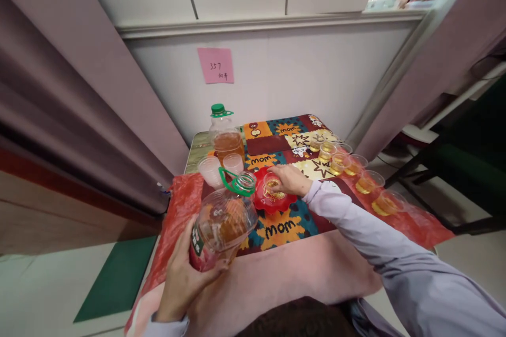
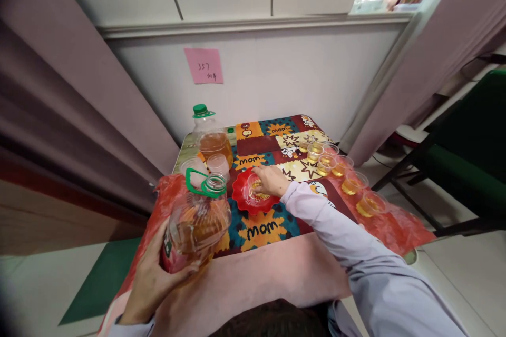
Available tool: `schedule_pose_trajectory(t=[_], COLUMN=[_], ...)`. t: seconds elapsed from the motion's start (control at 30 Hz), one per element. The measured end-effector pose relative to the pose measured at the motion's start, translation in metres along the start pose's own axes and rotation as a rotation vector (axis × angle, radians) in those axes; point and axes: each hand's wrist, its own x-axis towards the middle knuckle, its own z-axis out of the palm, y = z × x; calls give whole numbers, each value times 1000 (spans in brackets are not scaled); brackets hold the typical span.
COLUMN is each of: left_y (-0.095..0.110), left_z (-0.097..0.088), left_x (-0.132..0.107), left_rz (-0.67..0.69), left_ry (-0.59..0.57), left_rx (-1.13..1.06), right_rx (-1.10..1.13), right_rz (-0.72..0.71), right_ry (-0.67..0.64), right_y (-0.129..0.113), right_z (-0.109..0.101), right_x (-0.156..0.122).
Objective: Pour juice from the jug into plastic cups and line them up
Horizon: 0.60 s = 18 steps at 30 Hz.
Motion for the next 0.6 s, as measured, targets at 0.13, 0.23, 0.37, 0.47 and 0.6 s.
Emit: schedule_pose_trajectory(t=[0.13,0.23,0.37,0.47,0.6], left_y=[-4,-4,-3,-1,0], left_z=[-2,-1,0,-1,-2], left_x=[0,1,2,3,4], left_rz=[-40,-46,-22,-19,-13], left_ry=[-3,-1,8,1,7], left_rx=[-3,4,23,41,56], right_rx=[-24,-33,-26,-7,19], right_rz=[21,26,25,25,55], right_ry=[-6,-8,-6,16,93], right_y=[-4,-5,-9,-12,-3], right_z=[1,0,0,0,-11], right_x=[3,3,3,2,-7])
